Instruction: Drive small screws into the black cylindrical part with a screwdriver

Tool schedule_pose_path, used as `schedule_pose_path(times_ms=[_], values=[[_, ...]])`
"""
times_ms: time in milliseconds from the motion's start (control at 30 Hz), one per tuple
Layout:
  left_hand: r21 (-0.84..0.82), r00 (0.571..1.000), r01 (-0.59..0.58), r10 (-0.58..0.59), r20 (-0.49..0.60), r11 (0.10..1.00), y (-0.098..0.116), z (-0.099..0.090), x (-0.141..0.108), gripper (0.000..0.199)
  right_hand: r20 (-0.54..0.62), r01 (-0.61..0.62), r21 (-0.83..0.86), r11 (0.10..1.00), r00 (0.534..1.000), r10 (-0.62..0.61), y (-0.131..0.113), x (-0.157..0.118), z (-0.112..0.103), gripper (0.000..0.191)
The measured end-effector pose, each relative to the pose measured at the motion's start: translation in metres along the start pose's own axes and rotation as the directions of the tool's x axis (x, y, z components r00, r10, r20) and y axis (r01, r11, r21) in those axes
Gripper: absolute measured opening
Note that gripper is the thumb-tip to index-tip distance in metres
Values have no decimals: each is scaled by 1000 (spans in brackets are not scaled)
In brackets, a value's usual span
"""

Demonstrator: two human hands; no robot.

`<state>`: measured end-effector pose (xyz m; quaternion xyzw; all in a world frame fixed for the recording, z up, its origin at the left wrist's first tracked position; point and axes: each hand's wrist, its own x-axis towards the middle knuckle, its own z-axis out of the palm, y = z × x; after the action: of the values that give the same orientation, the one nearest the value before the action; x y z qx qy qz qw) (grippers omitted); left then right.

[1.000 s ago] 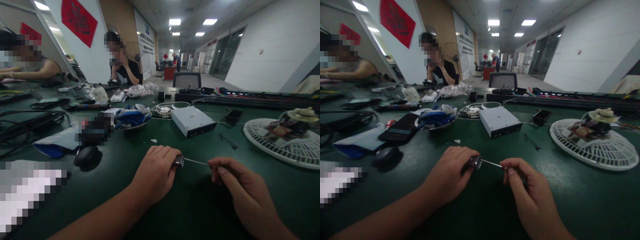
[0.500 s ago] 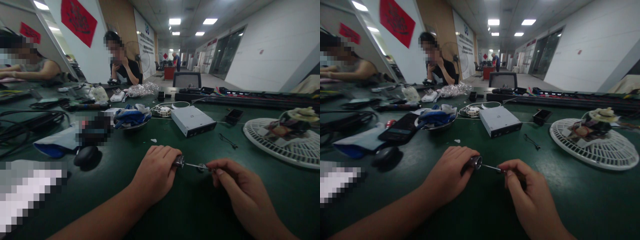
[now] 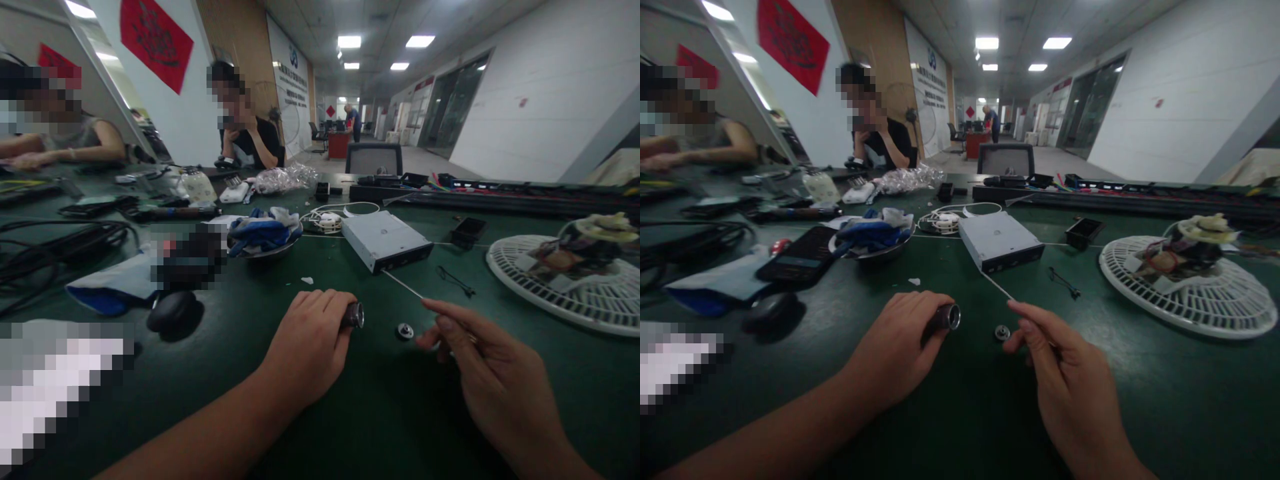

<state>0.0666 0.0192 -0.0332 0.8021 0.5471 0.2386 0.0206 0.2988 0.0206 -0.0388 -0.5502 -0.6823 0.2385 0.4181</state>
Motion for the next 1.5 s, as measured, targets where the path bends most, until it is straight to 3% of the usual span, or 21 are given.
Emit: schedule_pose_path(times_ms=[133,233,367,600,900,1033,1167,1300,1367,1500], values=[[-16,1000,-6,6,9,1000,1,0,0,27,142,110,-131,985,986,-91,5,2,5,26],[-27,999,-32,33,36,999,2,-1,1,28,185,134,-199,971,978,-97,6,3,8,34],[-42,994,-76,79,79,996,3,-3,2,31,226,160,-189,969,967,-116,3,2,8,26],[-64,982,-150,156,103,987,2,-2,1,34,133,81,-36,996,988,-75,4,0,5,23],[-58,963,-239,245,116,969,-1,0,2,38,91,174,153,973,978,-190,0,-2,5,15],[-53,957,-251,256,133,967,-1,0,2,37,163,230,61,971,958,-237,-2,-4,4,20],[-34,982,-168,170,83,985,1,-1,1,36,278,267,-80,960,931,-236,-6,-4,4,39],[-42,986,-148,151,71,988,2,-1,1,34,390,248,-87,965,900,-197,-6,-4,7,34],[-46,986,-147,150,72,988,2,-1,1,34,374,230,-70,971,908,-188,-5,-4,7,29],[-65,985,-159,163,61,985,1,-1,1,34,237,248,-35,968,943,-233,-4,-5,6,27]])
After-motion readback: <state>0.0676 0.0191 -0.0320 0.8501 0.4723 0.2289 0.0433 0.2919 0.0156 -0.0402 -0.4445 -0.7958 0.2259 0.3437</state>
